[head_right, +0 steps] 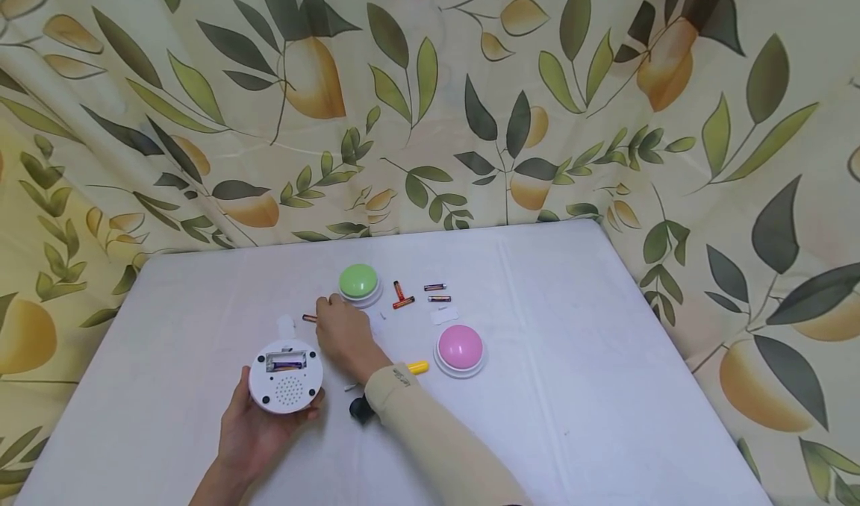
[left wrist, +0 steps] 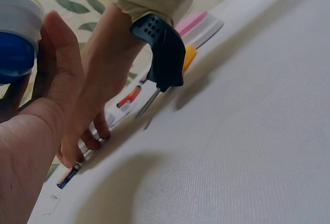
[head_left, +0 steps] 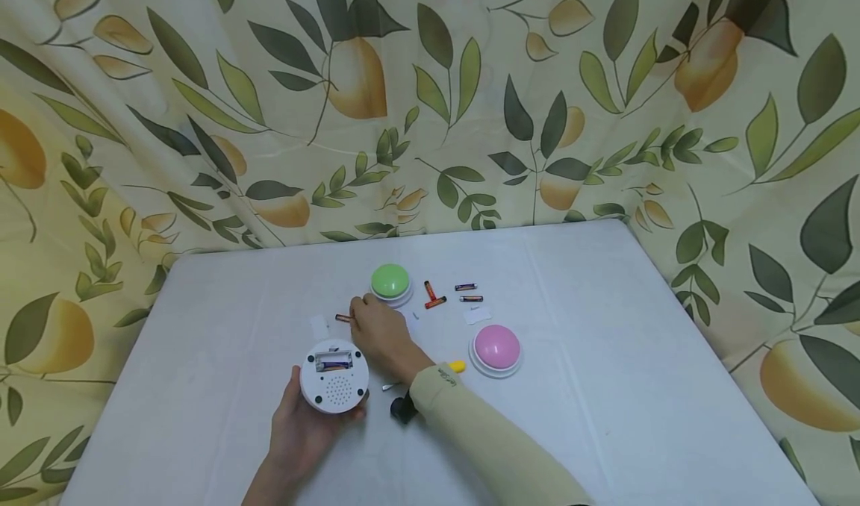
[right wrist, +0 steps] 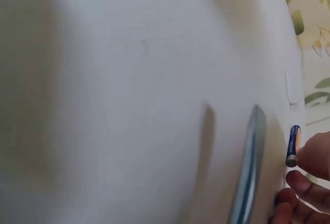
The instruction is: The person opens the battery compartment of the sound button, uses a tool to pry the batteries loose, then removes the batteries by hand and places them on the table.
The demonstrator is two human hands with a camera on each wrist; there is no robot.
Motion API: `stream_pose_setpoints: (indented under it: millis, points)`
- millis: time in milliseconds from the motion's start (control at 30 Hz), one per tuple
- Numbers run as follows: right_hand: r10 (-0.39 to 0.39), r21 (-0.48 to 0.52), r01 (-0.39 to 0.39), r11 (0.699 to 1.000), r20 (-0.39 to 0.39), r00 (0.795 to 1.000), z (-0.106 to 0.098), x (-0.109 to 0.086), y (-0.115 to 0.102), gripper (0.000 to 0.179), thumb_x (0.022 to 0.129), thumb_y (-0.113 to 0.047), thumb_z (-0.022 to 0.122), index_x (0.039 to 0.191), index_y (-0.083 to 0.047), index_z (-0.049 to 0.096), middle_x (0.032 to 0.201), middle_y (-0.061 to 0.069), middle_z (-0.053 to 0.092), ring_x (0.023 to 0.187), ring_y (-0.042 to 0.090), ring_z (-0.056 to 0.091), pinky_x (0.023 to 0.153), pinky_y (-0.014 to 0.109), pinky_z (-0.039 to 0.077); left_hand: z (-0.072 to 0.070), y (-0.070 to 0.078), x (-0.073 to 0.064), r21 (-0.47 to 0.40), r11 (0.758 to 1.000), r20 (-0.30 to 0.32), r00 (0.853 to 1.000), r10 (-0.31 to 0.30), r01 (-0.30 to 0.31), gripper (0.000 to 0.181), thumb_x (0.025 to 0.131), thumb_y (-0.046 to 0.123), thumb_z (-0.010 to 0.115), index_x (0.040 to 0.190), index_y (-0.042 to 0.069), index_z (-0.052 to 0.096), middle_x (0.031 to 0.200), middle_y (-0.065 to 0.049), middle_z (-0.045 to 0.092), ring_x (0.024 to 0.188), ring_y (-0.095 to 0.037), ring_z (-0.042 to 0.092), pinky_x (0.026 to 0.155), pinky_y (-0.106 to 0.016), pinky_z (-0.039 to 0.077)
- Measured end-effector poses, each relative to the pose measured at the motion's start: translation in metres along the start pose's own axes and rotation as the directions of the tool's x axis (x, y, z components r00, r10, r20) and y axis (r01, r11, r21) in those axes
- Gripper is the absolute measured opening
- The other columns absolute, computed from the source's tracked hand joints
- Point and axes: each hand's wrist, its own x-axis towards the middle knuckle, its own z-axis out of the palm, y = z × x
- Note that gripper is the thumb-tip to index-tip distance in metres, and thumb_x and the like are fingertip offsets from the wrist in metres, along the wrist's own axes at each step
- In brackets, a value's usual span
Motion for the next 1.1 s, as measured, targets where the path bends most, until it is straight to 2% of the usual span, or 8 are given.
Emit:
stream_pose_setpoints:
  millis: [333,500,567,667,800,933,1100]
  points:
    - [0.025,0.164,-0.013,0.986,-0.069,0.997,-0.008,-0.012,0.011,0.018,0.107,-0.023,0.055,0.116,-0.016,0.069,0.106,-0.002,0.067,0.086,0.012,0.062,0.073,0.026,0.054,-0.001,0.000,0.003,0.007,1.000,0.010,1.000,0.004,-0.004,0.060,0.109,0.050,0.002,0.150,0.026,0.038,0.135,-0.005,0.065,0.114,-0.025,0.067,0.096,-0.035,0.055]
    - [-0.012,0.263,0.031,0.964,-0.074,0.997,-0.016,-0.017,0.015,0.017,0.106,-0.022,0.058,0.118,-0.017,0.070,0.112,-0.003,0.069,0.087,0.009,0.060,0.075,0.022,0.053,0.000,0.000,0.004,0.024,1.000,-0.014,1.000,-0.004,0.005,0.058,0.109,0.051,0.004,0.150,0.026,0.038,0.134,-0.003,0.065,0.113,-0.024,0.067,0.095,-0.035,0.054]
    - [-0.054,0.328,0.070,0.942,-0.058,0.997,-0.020,-0.020,0.017,0.018,0.106,-0.021,0.059,0.120,-0.017,0.070,0.115,-0.003,0.069,0.087,0.009,0.059,0.074,0.021,0.051,-0.001,0.000,0.004,0.031,1.000,-0.018,1.000,-0.004,0.005,0.058,0.109,0.051,0.003,0.150,0.026,0.037,0.134,-0.003,0.065,0.113,-0.024,0.067,0.094,-0.035,0.054]
    - [-0.120,0.436,0.117,0.892,-0.021,0.993,-0.025,-0.024,0.021,0.020,0.106,-0.021,0.060,0.124,-0.017,0.069,0.118,-0.004,0.068,0.092,0.007,0.058,0.076,0.019,0.051,-0.002,0.000,0.005,0.047,0.999,-0.029,1.000,-0.004,0.006,0.058,0.109,0.053,0.003,0.151,0.026,0.033,0.134,-0.002,0.064,0.112,-0.023,0.066,0.093,-0.034,0.054]
    - [-0.160,0.552,0.137,0.823,-0.007,0.987,-0.031,-0.029,0.024,0.022,0.106,-0.020,0.061,0.126,-0.014,0.068,0.124,-0.003,0.068,0.101,0.010,0.061,0.083,0.020,0.053,-0.004,0.001,0.007,0.065,0.998,-0.041,0.999,-0.020,0.022,0.058,0.108,0.056,0.004,0.153,0.028,0.028,0.135,0.000,0.063,0.114,-0.021,0.066,0.094,-0.034,0.054]
    - [-0.181,0.624,0.168,0.764,-0.043,0.983,-0.038,-0.035,0.025,0.022,0.105,-0.017,0.063,0.125,-0.010,0.068,0.124,0.000,0.070,0.104,0.014,0.063,0.089,0.023,0.055,-0.004,0.003,0.008,0.078,0.997,-0.032,0.999,-0.017,0.019,0.060,0.108,0.056,0.004,0.153,0.027,0.030,0.134,0.000,0.063,0.113,-0.021,0.065,0.094,-0.034,0.053]
    - [-0.215,0.655,0.259,0.710,-0.148,0.965,-0.044,-0.043,0.024,0.020,0.104,-0.014,0.063,0.122,-0.011,0.068,0.121,0.004,0.070,0.102,0.015,0.063,0.088,0.025,0.057,-0.001,0.007,0.008,0.096,0.995,-0.055,0.998,-0.016,0.022,0.059,0.108,0.056,0.004,0.154,0.026,0.025,0.133,0.001,0.064,0.111,-0.020,0.065,0.092,-0.034,0.053]
